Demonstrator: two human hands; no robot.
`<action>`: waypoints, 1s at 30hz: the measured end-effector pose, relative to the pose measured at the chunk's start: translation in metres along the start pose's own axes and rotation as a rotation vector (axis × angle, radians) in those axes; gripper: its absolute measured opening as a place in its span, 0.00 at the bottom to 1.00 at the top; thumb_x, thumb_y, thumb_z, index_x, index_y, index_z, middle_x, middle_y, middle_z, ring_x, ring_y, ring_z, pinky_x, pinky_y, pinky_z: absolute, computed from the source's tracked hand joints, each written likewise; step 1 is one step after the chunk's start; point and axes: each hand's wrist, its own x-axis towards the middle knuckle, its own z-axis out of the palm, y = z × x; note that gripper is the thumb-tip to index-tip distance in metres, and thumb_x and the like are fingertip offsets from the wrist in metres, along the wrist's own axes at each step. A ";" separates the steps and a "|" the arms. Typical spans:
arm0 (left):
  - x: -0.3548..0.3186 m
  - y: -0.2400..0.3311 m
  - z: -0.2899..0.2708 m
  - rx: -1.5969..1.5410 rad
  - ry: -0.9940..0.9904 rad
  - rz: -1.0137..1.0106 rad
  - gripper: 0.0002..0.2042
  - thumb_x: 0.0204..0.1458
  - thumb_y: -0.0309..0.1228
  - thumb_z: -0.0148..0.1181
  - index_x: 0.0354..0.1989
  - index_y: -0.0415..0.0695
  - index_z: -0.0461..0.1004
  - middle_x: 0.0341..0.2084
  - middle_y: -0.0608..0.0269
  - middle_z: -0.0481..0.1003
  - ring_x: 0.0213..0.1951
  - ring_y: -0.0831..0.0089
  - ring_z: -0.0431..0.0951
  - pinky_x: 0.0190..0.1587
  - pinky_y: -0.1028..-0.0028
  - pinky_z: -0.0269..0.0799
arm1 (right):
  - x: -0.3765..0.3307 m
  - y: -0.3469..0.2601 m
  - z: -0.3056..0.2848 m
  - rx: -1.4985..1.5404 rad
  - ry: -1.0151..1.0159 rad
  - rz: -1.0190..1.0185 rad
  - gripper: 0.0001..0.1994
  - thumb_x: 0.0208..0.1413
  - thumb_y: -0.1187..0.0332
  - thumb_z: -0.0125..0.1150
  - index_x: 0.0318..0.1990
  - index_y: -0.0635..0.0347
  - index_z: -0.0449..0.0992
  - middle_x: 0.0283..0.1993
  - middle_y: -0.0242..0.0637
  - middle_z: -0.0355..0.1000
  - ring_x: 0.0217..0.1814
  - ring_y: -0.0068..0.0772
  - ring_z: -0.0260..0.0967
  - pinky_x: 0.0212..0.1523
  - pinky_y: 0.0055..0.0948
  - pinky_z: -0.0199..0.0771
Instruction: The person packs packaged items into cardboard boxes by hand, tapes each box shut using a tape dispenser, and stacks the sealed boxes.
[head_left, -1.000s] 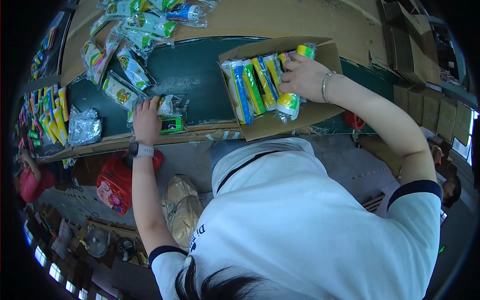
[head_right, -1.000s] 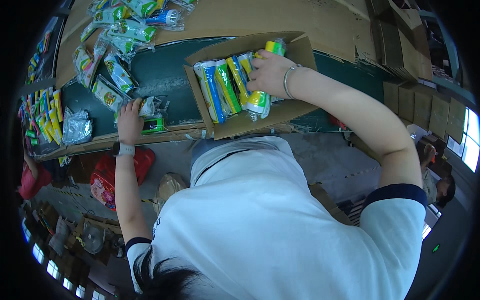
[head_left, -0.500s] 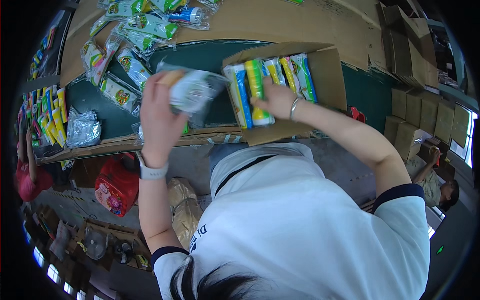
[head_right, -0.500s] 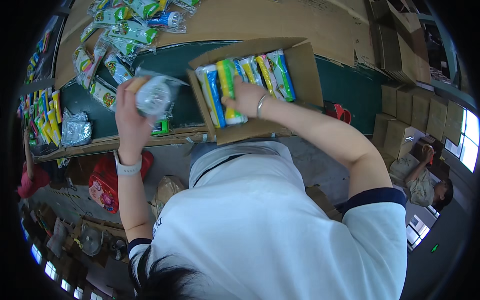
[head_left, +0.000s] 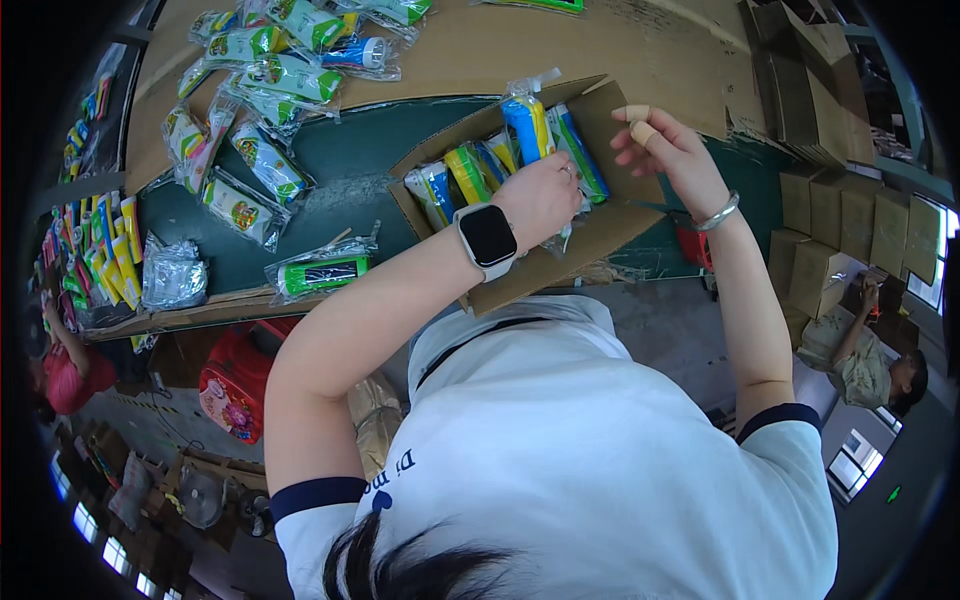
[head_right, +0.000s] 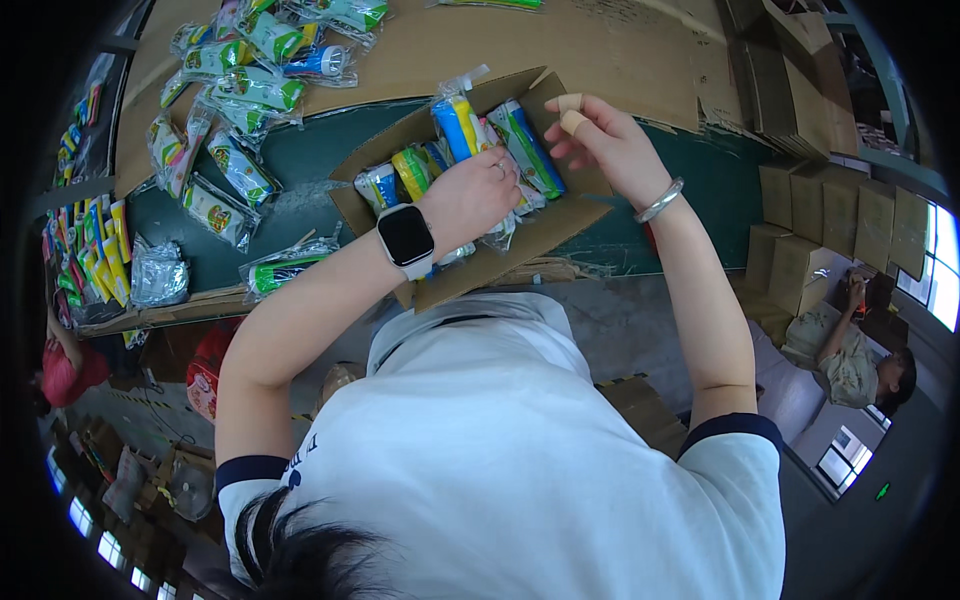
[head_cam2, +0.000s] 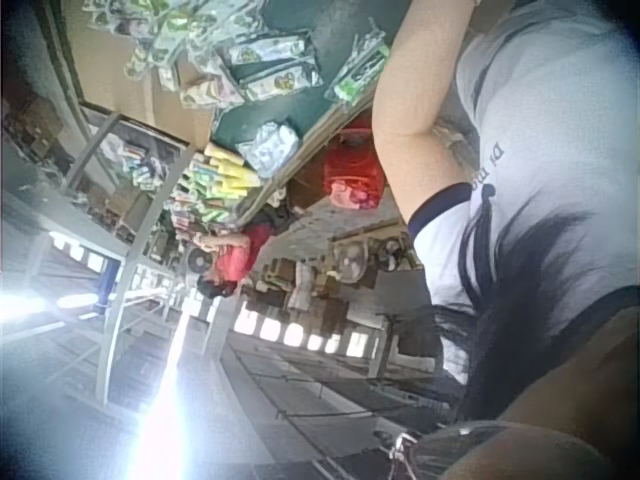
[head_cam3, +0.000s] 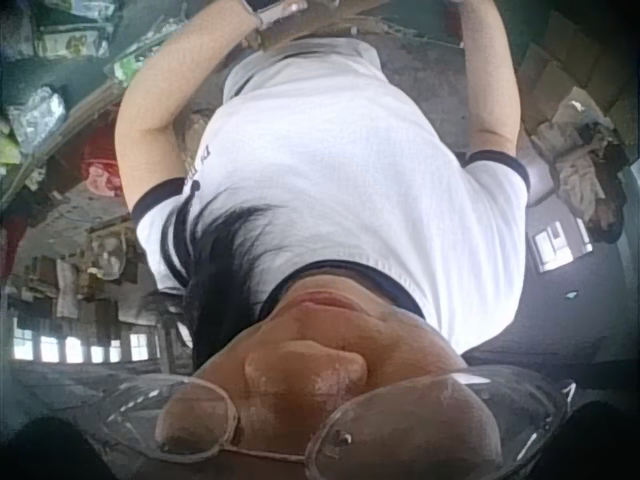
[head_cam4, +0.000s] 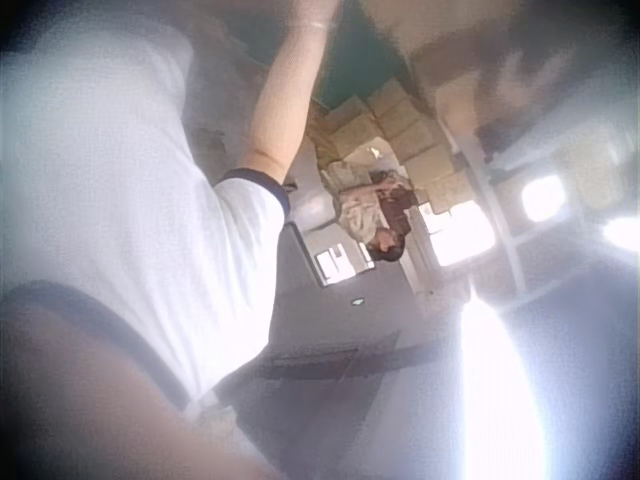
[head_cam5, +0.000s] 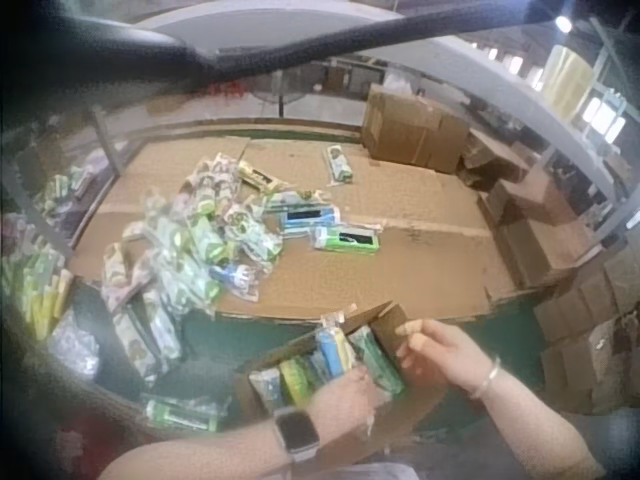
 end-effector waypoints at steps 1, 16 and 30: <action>0.003 0.000 -0.003 -0.071 -0.073 -0.019 0.08 0.41 0.31 0.52 0.30 0.48 0.74 0.29 0.64 0.74 0.38 0.72 0.72 0.46 0.70 0.62 | -0.004 -0.006 -0.001 -0.093 0.025 -0.100 0.15 0.59 0.64 0.44 0.50 0.58 0.68 0.40 0.31 0.70 0.37 0.20 0.68 0.37 0.19 0.68; -0.056 0.022 0.001 -1.599 0.187 -0.992 0.32 0.46 0.31 0.54 0.59 0.35 0.50 0.54 0.41 0.57 0.57 0.55 0.59 0.55 0.65 0.58 | 0.040 0.039 0.099 -0.570 -0.072 0.086 0.36 0.50 0.47 0.51 0.57 0.68 0.54 0.46 0.57 0.67 0.47 0.49 0.67 0.48 0.32 0.66; -0.236 -0.214 0.095 -0.079 0.159 -1.974 0.45 0.34 0.45 0.65 0.57 0.29 0.50 0.50 0.38 0.63 0.53 0.49 0.65 0.55 0.63 0.59 | 0.063 0.059 0.113 -0.765 -0.121 0.160 0.40 0.52 0.39 0.41 0.57 0.70 0.54 0.50 0.59 0.64 0.55 0.51 0.62 0.54 0.38 0.61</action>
